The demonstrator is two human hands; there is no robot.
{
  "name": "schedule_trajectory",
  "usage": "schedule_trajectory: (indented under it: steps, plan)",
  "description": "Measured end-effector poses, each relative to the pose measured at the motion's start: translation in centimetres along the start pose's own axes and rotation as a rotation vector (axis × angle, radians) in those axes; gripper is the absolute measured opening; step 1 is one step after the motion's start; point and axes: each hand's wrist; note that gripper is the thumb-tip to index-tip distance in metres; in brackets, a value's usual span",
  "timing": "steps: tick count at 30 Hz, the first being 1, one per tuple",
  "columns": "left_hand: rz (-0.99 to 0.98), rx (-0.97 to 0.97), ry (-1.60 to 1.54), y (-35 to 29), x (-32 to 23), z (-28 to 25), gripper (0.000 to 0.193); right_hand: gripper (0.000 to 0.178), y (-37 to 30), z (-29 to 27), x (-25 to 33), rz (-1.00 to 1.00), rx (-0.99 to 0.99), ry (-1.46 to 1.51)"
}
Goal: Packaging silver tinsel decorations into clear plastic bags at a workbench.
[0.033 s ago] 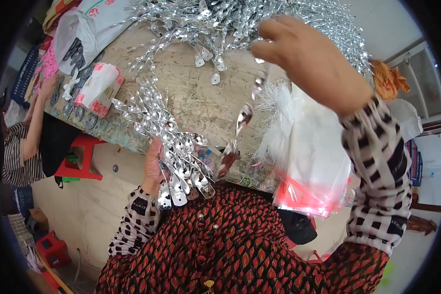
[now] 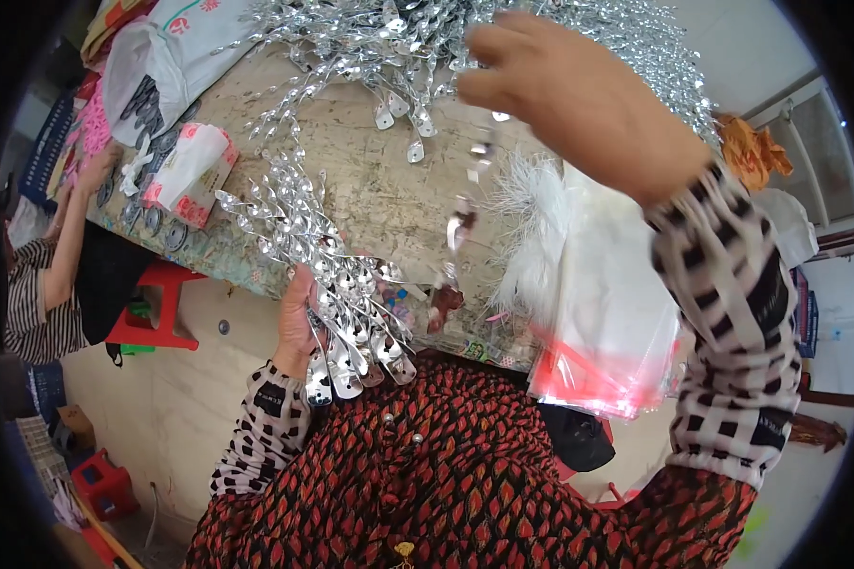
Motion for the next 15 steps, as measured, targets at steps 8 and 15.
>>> schedule_trajectory:
  steps: [8, 15]
  plan:
    - [-0.131, 0.056, -0.116, -0.6, -0.5, 0.2, 0.058, 0.010, 11.7, 4.3, 5.6, -0.401, -0.118, 0.307]
    - [-0.135, -0.009, -0.255, -0.8, -0.4, 0.0, 0.052, 0.038, 10.2, 10.5, 10.0, 0.094, -0.499, 0.736]
Point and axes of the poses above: each hand's wrist, its own y-axis towards the middle knuckle, its own z-axis out of the palm, x = y × z, and after that the axes turned 6 degrees about -z, right-handed
